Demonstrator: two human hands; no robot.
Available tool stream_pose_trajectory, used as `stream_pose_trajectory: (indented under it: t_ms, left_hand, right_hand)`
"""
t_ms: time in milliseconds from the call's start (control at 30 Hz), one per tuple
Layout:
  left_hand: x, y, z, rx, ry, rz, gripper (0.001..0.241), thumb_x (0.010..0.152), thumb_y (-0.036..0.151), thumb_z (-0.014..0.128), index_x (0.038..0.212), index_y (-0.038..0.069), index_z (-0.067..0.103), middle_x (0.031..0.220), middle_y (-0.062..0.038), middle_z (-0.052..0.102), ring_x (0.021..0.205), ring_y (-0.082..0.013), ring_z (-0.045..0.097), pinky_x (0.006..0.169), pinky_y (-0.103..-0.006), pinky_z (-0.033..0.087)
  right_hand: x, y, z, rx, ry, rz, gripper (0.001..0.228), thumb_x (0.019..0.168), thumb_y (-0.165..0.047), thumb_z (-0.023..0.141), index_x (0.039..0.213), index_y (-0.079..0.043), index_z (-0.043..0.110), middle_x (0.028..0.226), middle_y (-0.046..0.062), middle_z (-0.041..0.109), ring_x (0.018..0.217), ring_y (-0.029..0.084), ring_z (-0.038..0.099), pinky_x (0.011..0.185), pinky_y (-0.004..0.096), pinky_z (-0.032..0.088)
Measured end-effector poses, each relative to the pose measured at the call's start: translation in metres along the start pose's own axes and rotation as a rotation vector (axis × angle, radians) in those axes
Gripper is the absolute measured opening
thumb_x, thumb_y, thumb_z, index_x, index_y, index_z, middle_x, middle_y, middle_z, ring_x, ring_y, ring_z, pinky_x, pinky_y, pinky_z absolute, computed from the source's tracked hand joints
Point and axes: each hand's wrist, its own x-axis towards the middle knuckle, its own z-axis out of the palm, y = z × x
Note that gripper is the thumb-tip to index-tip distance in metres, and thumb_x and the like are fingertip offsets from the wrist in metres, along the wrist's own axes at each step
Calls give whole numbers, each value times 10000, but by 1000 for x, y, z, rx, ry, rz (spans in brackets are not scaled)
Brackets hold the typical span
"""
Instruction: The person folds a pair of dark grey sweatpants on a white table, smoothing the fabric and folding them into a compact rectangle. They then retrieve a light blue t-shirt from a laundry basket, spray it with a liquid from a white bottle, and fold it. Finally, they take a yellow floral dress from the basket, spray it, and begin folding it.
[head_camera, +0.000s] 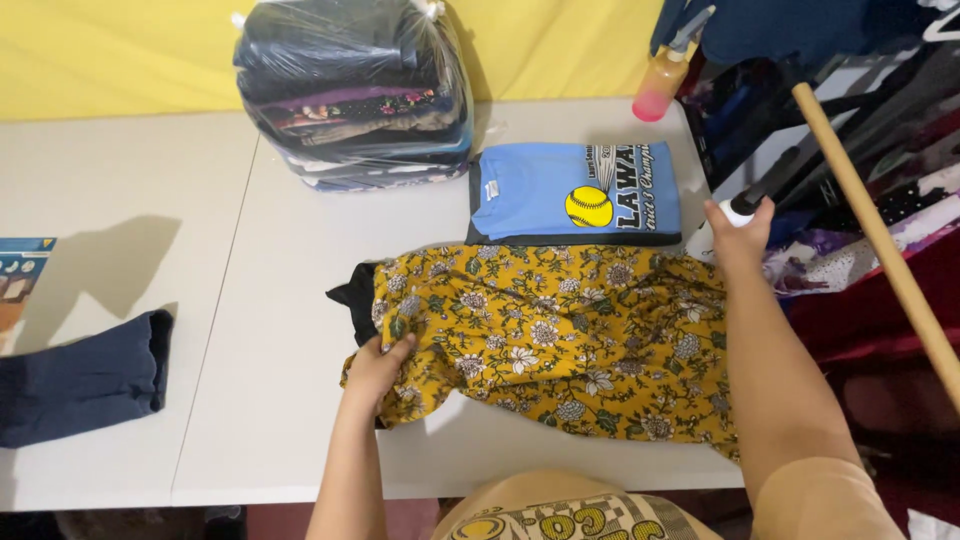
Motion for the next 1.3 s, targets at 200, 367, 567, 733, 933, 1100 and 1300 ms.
stream_pose_trajectory:
  t_ms: [200, 367, 567, 733, 933, 1100, 1300]
  left_hand:
    - [-29, 43, -38, -84, 13, 224, 477, 1022, 405, 539, 1349, 76, 648, 1270, -309, 660, 1309, -466, 542, 1080, -572, 442]
    - [4, 35, -57, -647, -194, 348, 280, 1055, 191, 511, 1261, 27, 606, 858, -93, 642, 666, -199, 642, 533, -264, 553]
    - [54, 8, -12, -372, 42, 141, 933, 872, 689, 613, 1508, 44, 393, 1314, -272, 546, 1268, -444, 521, 1050, -614, 414]
    - [37, -2, 39, -102, -38, 61, 990, 682, 628, 874, 1410, 27, 577, 1320, -260, 654, 1310, -400, 568, 1106, -532, 439]
    - [16, 25, 32, -187, -81, 22, 868, 834, 641, 740, 1383, -18, 606, 1419, -290, 572, 1381, -422, 488, 1135, -560, 390]
    - [-3, 41, 16, -210, -217, 20, 998, 921, 675, 617, 1532, -80, 390, 1524, -364, 407, 1443, -473, 372, 1110, -654, 339]
    - [-19, 34, -7, -343, -155, 102, 796, 994, 479, 595, 1414, -182, 453, 1440, -438, 442, 1429, -551, 349, 1128, -661, 320]
  right_hand:
    - [-30, -42, -5, 174, 43, -111, 704, 776, 48, 813, 1380, -150, 510, 1143, 56, 562, 1060, 187, 545, 1003, 377, 441]
    - [-53, -68, -8, 317, 76, -125, 571, 786, -6, 840, 1267, -187, 591, 1067, -27, 602, 985, 107, 576, 977, 324, 485]
    - [-103, -132, -8, 396, 29, -75, 296, 825, -74, 884, 1046, -153, 703, 935, -37, 653, 876, 72, 631, 845, 241, 536]
    - [-167, -214, -22, 288, -375, 15, 270, 815, -116, 879, 1044, -137, 737, 857, 40, 710, 687, 142, 700, 606, 258, 589]
    - [-246, -215, 4, -390, -1073, 428, 833, 787, -264, 887, 1461, 49, 510, 1084, 312, 709, 644, 294, 735, 553, 417, 614]
    - [-314, -158, 13, 149, -1534, -85, 233, 802, -171, 878, 925, -8, 767, 747, 143, 737, 661, 253, 725, 597, 379, 608]
    - [-323, -241, -7, -95, -1641, 16, 185, 861, -127, 784, 1015, -51, 716, 782, 86, 708, 623, 162, 653, 546, 264, 540]
